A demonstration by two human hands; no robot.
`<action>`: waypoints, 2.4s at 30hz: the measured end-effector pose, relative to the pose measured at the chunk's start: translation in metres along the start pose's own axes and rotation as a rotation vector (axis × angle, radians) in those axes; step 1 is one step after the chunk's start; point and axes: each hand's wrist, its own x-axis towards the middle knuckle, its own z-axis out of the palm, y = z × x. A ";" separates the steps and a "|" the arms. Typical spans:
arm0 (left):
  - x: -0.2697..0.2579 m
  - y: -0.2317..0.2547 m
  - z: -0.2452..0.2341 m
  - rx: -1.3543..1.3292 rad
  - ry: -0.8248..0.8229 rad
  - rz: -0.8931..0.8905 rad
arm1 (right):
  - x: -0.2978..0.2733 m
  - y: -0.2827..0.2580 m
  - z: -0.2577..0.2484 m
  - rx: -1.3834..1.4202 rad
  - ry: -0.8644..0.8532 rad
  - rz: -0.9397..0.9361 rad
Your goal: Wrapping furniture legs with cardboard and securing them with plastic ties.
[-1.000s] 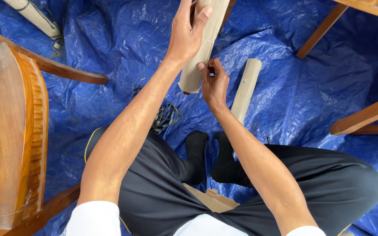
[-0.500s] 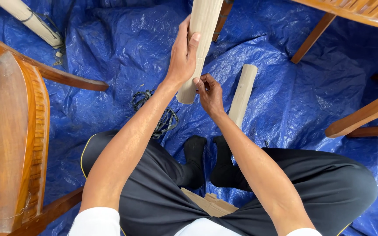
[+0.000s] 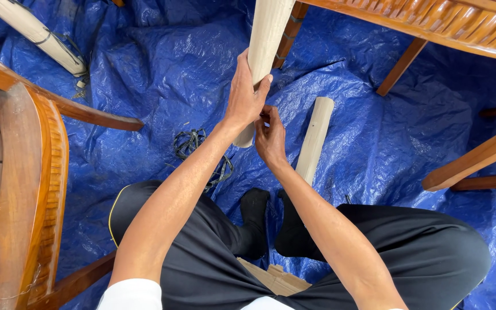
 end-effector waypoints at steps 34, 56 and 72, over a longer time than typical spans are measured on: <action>-0.002 -0.021 0.020 0.050 0.064 0.001 | -0.023 0.068 0.005 0.387 -0.476 0.605; -0.008 -0.011 0.009 0.039 0.074 0.040 | -0.060 0.098 0.015 0.871 -0.140 0.714; -0.077 0.170 -0.018 0.477 -0.860 0.443 | -0.170 -0.089 -0.135 -0.127 0.352 0.092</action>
